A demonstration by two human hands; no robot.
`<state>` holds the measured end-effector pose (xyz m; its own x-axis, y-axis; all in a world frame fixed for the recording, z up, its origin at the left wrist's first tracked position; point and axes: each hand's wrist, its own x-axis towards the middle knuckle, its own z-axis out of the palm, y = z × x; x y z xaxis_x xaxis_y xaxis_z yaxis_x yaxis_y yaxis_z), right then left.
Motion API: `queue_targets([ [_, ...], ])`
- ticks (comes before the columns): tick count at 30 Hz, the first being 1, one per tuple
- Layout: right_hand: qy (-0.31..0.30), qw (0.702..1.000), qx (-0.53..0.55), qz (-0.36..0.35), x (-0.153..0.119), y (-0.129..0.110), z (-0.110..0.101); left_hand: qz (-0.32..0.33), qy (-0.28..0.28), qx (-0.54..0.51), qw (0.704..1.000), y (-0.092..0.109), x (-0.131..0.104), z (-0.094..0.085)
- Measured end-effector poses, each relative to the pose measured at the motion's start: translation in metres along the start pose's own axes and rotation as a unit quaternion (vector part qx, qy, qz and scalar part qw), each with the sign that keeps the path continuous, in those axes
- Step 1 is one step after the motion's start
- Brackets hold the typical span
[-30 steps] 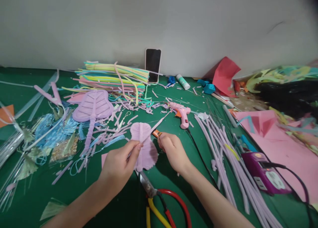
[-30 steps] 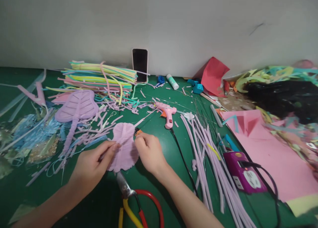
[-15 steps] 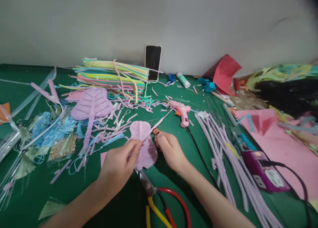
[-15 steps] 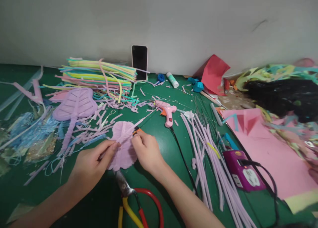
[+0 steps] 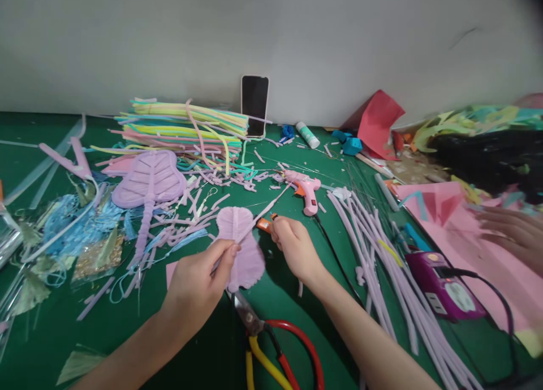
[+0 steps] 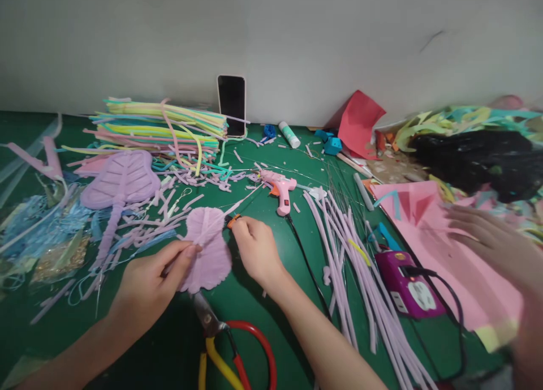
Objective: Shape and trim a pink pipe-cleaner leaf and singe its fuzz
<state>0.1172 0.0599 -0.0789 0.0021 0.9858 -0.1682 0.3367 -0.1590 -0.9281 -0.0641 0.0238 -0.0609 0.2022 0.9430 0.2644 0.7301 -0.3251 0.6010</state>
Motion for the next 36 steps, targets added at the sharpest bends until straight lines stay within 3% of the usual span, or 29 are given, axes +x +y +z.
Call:
queue_targets([
  [16, 0.066, 0.989, -0.130, -0.017, 0.004, -0.007, -0.007, -0.059, -0.052, -0.065, 0.995, 0.007, 0.001, -0.006],
  [21, 0.032, 0.976, -0.214, -0.037, -0.005, -0.013, 0.001, -0.058, -0.050, -0.061, 0.995, 0.006, 0.000, -0.005],
  [36, -0.035, 0.977, -0.202, -0.054, -0.024, -0.022, 0.012, -0.080, -0.068, -0.047, 0.993, 0.004, 0.001, -0.004],
])
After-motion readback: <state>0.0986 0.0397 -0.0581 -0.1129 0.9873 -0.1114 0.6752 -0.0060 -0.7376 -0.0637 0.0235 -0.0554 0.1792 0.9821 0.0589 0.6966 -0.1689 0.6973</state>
